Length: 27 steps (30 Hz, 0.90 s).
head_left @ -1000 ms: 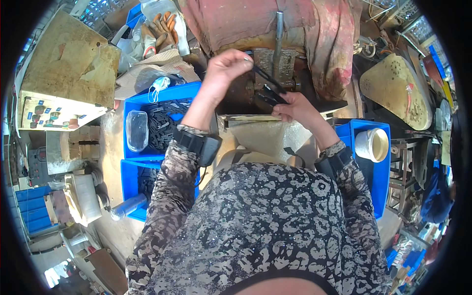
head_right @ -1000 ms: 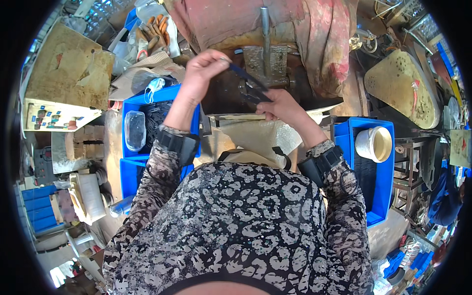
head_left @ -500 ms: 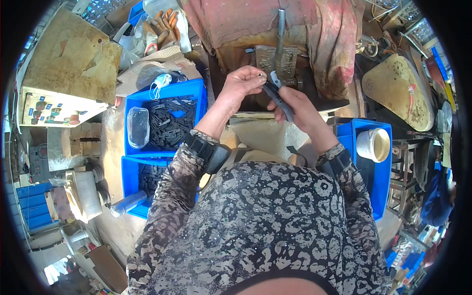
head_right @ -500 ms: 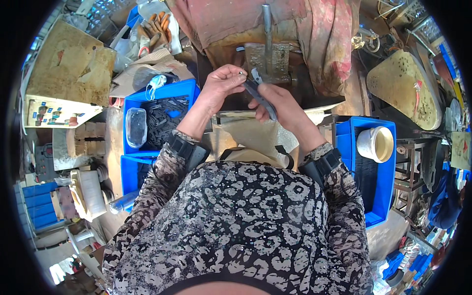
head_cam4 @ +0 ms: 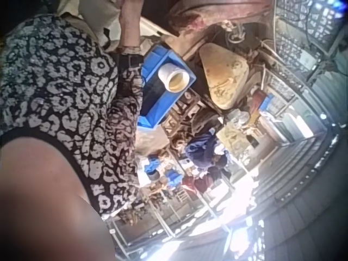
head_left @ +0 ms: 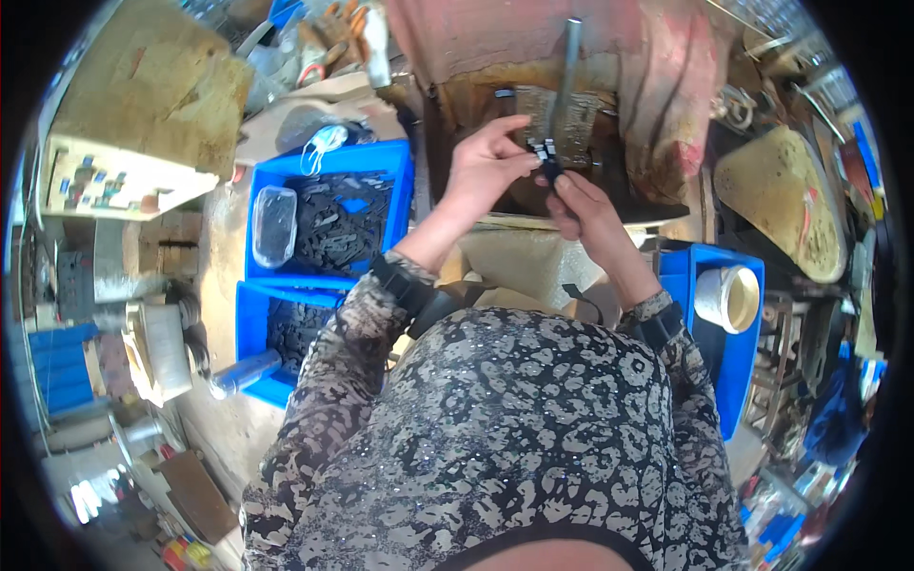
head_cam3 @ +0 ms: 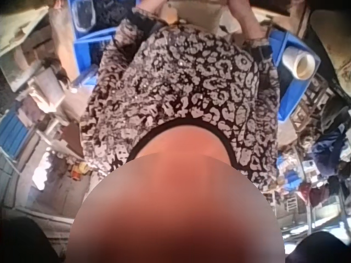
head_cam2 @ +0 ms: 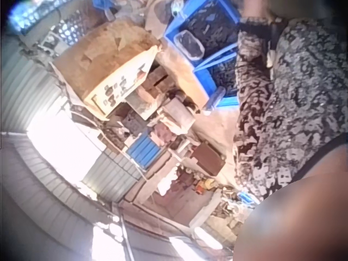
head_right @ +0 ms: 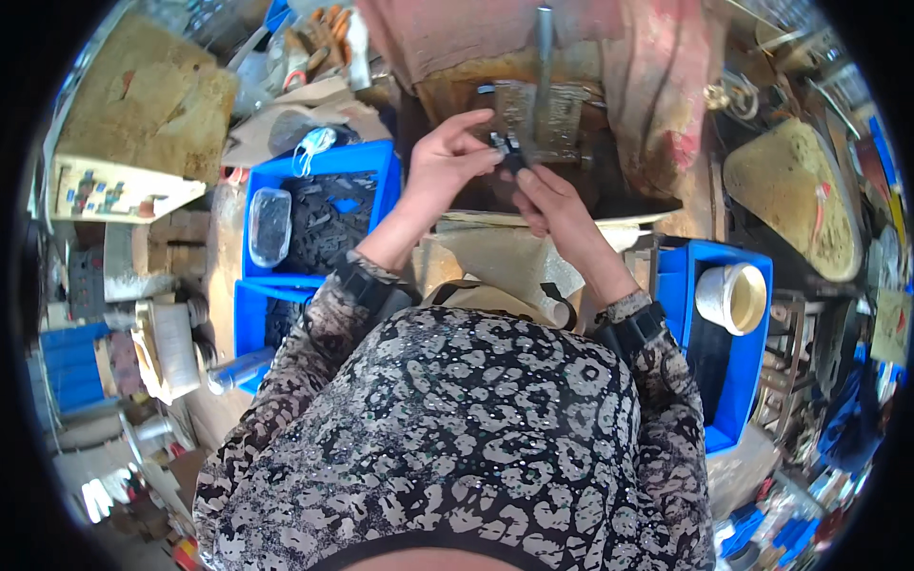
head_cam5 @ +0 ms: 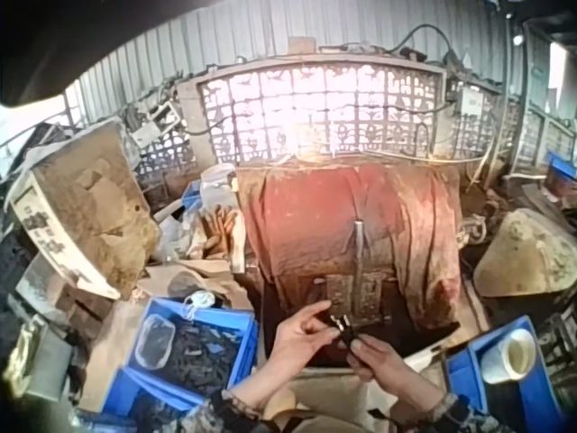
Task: Operating a manual press machine to process and shape small metal components.
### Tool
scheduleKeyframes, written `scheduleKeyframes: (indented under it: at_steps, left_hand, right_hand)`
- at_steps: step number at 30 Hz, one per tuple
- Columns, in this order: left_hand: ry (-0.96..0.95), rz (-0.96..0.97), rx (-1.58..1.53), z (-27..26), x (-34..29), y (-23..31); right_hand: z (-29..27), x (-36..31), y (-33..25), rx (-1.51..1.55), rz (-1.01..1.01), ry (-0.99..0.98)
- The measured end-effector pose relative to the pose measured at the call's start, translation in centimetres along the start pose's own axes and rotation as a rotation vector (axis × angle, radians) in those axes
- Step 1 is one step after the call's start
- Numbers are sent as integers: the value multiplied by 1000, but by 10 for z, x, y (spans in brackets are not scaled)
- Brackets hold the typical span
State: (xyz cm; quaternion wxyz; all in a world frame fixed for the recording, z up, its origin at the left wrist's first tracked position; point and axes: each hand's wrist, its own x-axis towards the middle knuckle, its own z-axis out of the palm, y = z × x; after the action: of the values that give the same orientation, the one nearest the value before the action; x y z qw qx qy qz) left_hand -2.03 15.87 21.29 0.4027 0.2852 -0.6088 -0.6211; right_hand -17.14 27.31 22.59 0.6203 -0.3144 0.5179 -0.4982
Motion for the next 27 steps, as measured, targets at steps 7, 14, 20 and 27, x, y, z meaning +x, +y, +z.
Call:
scheduleKeyframes:
  at_steps: [7,14,20,27]
  left_hand:
    - [148,-13,196,-51,-9,-9]
    - [512,-225,836,-245,-62,-54]
    - [122,-556,1338,-276,-119,-117]
    - [-147,-442,1649,-279,-118,-167]
  right_hand:
    - [-1,9,0,15,-172,83]
    - [-54,30,4,-304,-28,281]
    - [-75,37,38,-307,-54,384]
    - [-80,34,40,-239,-84,447]
